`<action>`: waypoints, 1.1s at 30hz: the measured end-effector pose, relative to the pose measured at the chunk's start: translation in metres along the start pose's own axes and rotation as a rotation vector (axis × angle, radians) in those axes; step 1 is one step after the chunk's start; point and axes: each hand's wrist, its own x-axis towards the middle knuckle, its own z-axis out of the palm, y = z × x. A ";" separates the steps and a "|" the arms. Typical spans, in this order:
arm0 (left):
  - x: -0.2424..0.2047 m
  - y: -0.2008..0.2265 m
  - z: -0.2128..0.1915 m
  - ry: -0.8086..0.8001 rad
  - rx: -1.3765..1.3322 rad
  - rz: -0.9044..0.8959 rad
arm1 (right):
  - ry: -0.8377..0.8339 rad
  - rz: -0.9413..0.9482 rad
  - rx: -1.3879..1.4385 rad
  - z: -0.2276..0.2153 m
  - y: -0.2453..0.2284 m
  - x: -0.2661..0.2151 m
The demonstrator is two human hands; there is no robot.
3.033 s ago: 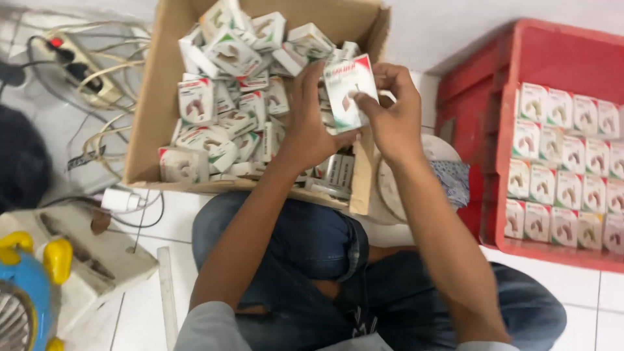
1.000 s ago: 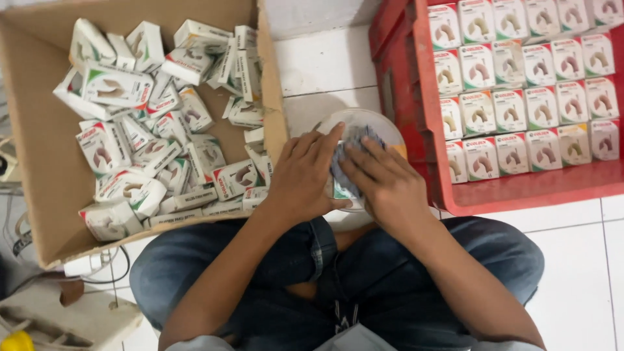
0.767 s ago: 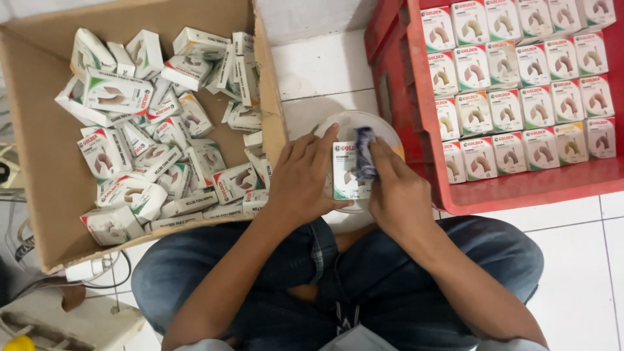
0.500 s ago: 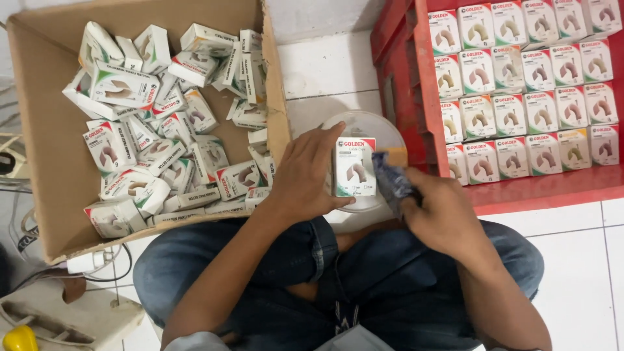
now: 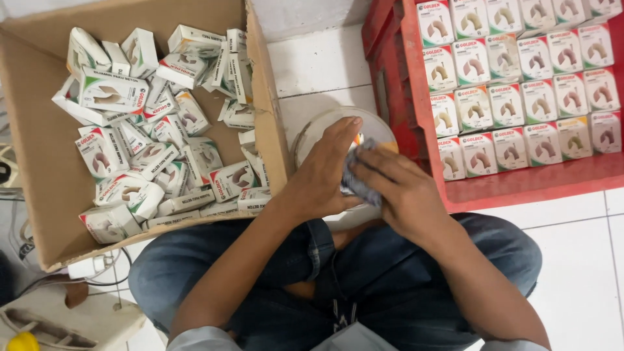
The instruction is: Cleaning small product boxes with a cloth and stacking them neatly into a plastic crate.
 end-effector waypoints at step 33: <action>-0.018 0.020 -0.044 -0.001 0.528 -0.213 | -0.013 0.063 -0.341 0.007 0.021 -0.016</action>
